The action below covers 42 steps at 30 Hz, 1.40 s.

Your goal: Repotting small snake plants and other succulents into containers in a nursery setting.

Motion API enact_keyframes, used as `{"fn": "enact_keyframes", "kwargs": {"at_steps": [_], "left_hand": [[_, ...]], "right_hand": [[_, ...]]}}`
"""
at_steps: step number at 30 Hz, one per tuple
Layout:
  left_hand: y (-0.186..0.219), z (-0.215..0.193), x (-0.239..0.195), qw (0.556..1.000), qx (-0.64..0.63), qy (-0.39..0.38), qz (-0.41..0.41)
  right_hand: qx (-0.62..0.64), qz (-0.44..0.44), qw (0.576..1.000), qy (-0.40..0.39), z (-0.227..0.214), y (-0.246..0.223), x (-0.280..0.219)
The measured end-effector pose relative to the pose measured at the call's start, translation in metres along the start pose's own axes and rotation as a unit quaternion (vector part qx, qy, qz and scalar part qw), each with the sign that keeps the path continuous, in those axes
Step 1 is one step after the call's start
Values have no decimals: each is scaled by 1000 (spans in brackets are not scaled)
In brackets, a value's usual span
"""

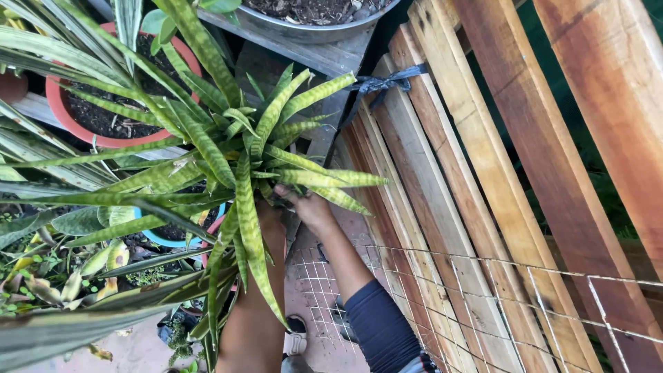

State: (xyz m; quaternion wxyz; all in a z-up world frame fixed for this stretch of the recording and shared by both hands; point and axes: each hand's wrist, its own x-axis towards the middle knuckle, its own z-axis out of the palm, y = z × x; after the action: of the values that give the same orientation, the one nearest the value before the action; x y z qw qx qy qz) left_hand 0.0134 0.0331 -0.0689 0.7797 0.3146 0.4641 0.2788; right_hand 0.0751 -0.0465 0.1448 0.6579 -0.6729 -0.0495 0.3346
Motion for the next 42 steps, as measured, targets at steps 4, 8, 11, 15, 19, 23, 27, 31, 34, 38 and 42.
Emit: {"fn": "enact_keyframes", "kwargs": {"at_steps": [4,8,11,15,19,23,27,31,34,38,42], "left_hand": [[67,39,-51,995,43,81,-42],[16,5,-37,954,252,125,100],[19,10,-40,706,607,169,323],[104,60,-121,874,374,176,255],[107,66,-124,918,304,109,229],[132,84,-119,831,491,133,226],[144,81,-104,780,592,103,175],[156,85,-109,737,664,74,102],[168,85,-120,706,705,46,51],[166,74,-125,749,618,51,233],[172,81,-141,758,590,54,272]], "right_hand": [[-131,55,989,-36,-39,-20,-12],[-206,-35,978,-10,-54,16,9],[-298,-177,937,39,-45,40,37],[-405,-197,892,37,-13,14,44],[-454,-214,865,-2,4,1,46],[-425,-190,885,22,14,-19,38],[-345,-101,930,79,23,-26,39],[-460,-171,864,112,19,4,55],[-447,-218,860,117,14,18,57],[-471,-195,853,107,1,43,67],[-112,-61,990,63,-18,72,58]]}}
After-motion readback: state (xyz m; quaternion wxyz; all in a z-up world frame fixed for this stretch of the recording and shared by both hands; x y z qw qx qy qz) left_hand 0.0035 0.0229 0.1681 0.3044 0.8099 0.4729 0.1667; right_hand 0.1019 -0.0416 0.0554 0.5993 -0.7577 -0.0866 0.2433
